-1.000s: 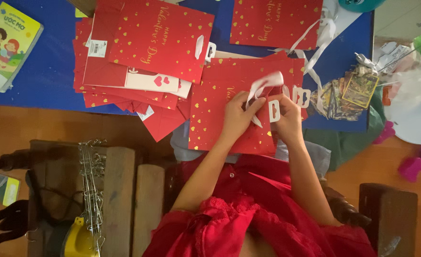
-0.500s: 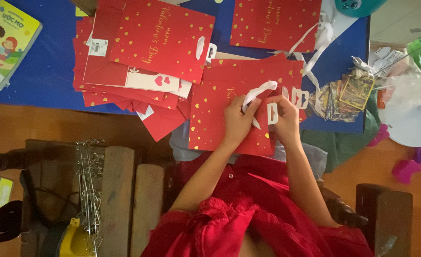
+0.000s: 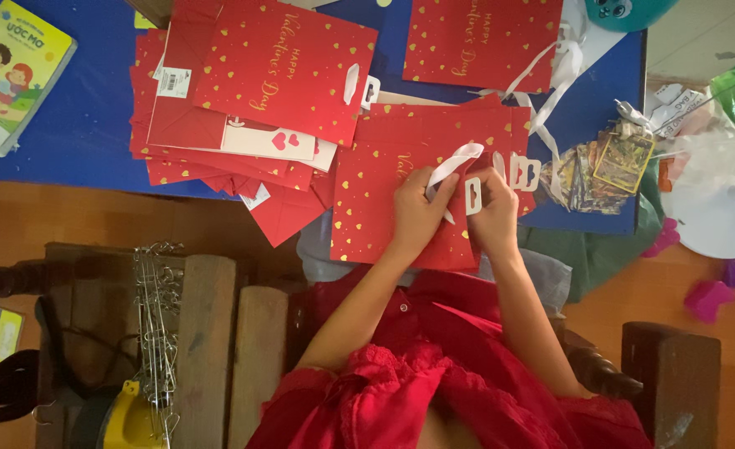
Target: The person sits at a table with a stack of red Valentine's Day paper gift bags and attaches white ribbon handles to them. They thread the ribbon through the punched handle holes of each bag, pull it through, and set the finished bag on the pile, working through the bags one at a time.
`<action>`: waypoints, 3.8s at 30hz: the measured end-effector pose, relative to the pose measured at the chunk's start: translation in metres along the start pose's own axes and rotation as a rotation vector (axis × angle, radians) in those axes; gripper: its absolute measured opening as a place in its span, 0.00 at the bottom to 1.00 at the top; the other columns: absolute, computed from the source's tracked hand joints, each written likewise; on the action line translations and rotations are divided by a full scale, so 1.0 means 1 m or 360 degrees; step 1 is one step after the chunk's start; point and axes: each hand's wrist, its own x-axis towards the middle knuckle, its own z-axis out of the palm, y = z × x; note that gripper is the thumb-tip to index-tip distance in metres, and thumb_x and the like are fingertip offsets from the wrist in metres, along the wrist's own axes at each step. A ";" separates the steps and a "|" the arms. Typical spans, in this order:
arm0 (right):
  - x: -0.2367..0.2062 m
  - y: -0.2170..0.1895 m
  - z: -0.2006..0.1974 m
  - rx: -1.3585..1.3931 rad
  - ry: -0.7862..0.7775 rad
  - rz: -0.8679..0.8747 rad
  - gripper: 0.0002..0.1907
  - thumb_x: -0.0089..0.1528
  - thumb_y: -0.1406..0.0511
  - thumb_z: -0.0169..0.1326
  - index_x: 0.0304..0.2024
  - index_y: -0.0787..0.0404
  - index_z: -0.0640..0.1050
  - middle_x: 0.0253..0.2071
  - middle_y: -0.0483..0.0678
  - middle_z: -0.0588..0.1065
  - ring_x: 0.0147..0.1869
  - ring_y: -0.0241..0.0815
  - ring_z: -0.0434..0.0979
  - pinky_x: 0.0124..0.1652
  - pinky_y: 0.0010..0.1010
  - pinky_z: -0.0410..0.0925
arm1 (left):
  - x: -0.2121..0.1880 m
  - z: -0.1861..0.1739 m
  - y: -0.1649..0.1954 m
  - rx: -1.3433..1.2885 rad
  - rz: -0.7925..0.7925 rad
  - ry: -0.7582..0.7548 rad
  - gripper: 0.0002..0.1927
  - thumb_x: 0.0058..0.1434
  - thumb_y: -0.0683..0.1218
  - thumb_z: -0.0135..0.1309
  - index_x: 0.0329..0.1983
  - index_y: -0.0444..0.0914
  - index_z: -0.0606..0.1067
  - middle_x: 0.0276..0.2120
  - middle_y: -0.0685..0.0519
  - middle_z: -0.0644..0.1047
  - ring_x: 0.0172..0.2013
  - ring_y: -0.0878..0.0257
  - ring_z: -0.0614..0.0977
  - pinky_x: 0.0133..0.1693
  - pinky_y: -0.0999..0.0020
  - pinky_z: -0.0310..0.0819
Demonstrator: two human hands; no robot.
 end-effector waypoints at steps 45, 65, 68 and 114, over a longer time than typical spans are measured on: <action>0.005 0.004 -0.010 -0.0129 -0.0120 0.0058 0.06 0.64 0.68 0.57 0.42 0.65 0.81 0.26 0.43 0.76 0.31 0.26 0.71 0.32 0.23 0.65 | -0.005 0.001 -0.010 -0.0058 0.0012 -0.0081 0.07 0.69 0.44 0.57 0.40 0.35 0.74 0.25 0.50 0.76 0.23 0.61 0.77 0.28 0.66 0.69; 0.008 0.008 -0.012 -0.0203 -0.0072 0.0125 0.06 0.64 0.68 0.55 0.42 0.65 0.79 0.26 0.46 0.74 0.30 0.28 0.68 0.32 0.26 0.63 | 0.007 -0.008 -0.018 -0.0933 -0.0216 0.0080 0.12 0.69 0.37 0.50 0.55 0.34 0.70 0.51 0.44 0.79 0.50 0.56 0.83 0.52 0.62 0.79; 0.006 0.008 -0.014 -0.0276 -0.0025 -0.0221 0.08 0.60 0.71 0.55 0.41 0.67 0.77 0.32 0.50 0.76 0.35 0.31 0.75 0.37 0.27 0.67 | 0.003 -0.024 -0.003 -0.0114 0.0358 0.0407 0.16 0.68 0.39 0.53 0.58 0.36 0.68 0.58 0.43 0.73 0.59 0.49 0.75 0.62 0.53 0.69; -0.044 -0.032 -0.013 -0.0308 -0.0183 -0.0097 0.08 0.63 0.74 0.60 0.44 0.66 0.76 0.39 0.52 0.76 0.35 0.41 0.83 0.35 0.30 0.74 | -0.015 -0.031 0.003 -0.0044 -0.0036 -0.0655 0.08 0.64 0.44 0.58 0.42 0.35 0.76 0.38 0.48 0.82 0.41 0.55 0.82 0.43 0.60 0.76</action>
